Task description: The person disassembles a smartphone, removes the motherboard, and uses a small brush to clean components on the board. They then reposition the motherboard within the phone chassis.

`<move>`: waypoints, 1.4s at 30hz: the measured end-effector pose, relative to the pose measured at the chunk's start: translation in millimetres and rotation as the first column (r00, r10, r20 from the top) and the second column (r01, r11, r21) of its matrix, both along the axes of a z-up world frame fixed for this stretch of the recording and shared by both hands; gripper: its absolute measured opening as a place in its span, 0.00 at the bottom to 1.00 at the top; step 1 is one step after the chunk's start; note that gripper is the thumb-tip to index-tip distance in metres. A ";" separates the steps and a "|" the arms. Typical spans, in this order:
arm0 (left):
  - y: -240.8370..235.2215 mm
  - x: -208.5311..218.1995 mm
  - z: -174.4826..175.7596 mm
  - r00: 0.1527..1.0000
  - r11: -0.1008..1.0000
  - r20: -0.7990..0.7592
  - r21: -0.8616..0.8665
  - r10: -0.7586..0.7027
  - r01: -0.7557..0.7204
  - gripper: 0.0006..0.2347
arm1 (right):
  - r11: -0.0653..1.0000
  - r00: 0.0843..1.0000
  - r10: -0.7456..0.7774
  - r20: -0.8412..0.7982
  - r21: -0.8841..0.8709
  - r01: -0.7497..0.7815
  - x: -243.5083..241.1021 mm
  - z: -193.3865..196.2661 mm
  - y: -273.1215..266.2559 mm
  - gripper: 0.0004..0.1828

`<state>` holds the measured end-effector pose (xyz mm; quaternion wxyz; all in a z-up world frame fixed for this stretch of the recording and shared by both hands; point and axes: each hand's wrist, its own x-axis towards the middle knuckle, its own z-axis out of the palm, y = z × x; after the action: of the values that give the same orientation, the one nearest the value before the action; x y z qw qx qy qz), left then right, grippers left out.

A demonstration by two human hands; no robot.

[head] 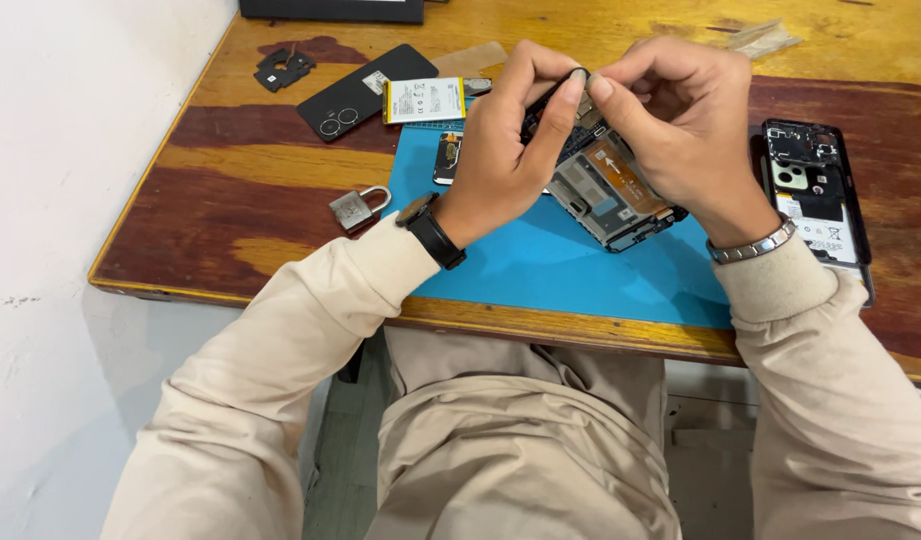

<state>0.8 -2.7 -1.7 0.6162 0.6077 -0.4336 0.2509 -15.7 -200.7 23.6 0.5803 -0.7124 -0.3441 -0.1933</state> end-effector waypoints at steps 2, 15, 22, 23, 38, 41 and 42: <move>-0.2 -0.4 0.0 1.000 1.000 0.003 -0.011 0.003 -0.003 0.06 | 1.000 1.000 -0.009 0.006 -0.006 0.009 -0.1 0.1 0.0 0.06; -2.9 0.8 -3.3 1.000 1.000 0.006 -0.020 0.011 -0.011 0.05 | 1.000 1.000 -0.001 -0.009 0.004 0.001 2.7 -4.6 -0.6 0.07; 2.3 13.4 -3.3 0.987 0.995 -0.157 0.097 0.036 -0.021 0.10 | 0.989 0.987 -0.116 -0.109 -0.104 0.105 14.3 -1.0 -3.6 0.06; 4.2 13.8 -3.9 0.979 0.991 -0.194 0.132 0.054 -0.029 0.12 | 0.982 0.981 -0.155 -0.117 -0.123 0.140 15.5 -1.4 -2.9 0.07; 17.2 5.0 11.4 0.999 0.956 -0.022 0.290 -0.043 0.048 0.33 | 0.979 0.952 -0.201 -0.229 -0.090 0.185 23.9 -1.7 -1.0 0.10; 19.3 2.7 15.9 0.979 0.931 -0.192 0.342 -0.066 0.130 0.38 | 0.977 0.936 -0.211 -0.281 -0.104 0.189 28.2 -2.5 -4.4 0.11; 19.7 2.2 15.9 0.954 0.917 -0.291 0.358 -0.069 0.175 0.40 | 0.976 0.929 -0.213 -0.303 -0.109 0.188 29.2 -3.6 -5.2 0.11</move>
<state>2.9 16.9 14.1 0.5553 0.7156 -0.4222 0.0371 13.5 -205.9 20.0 0.5766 -0.7874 -0.1804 -0.1227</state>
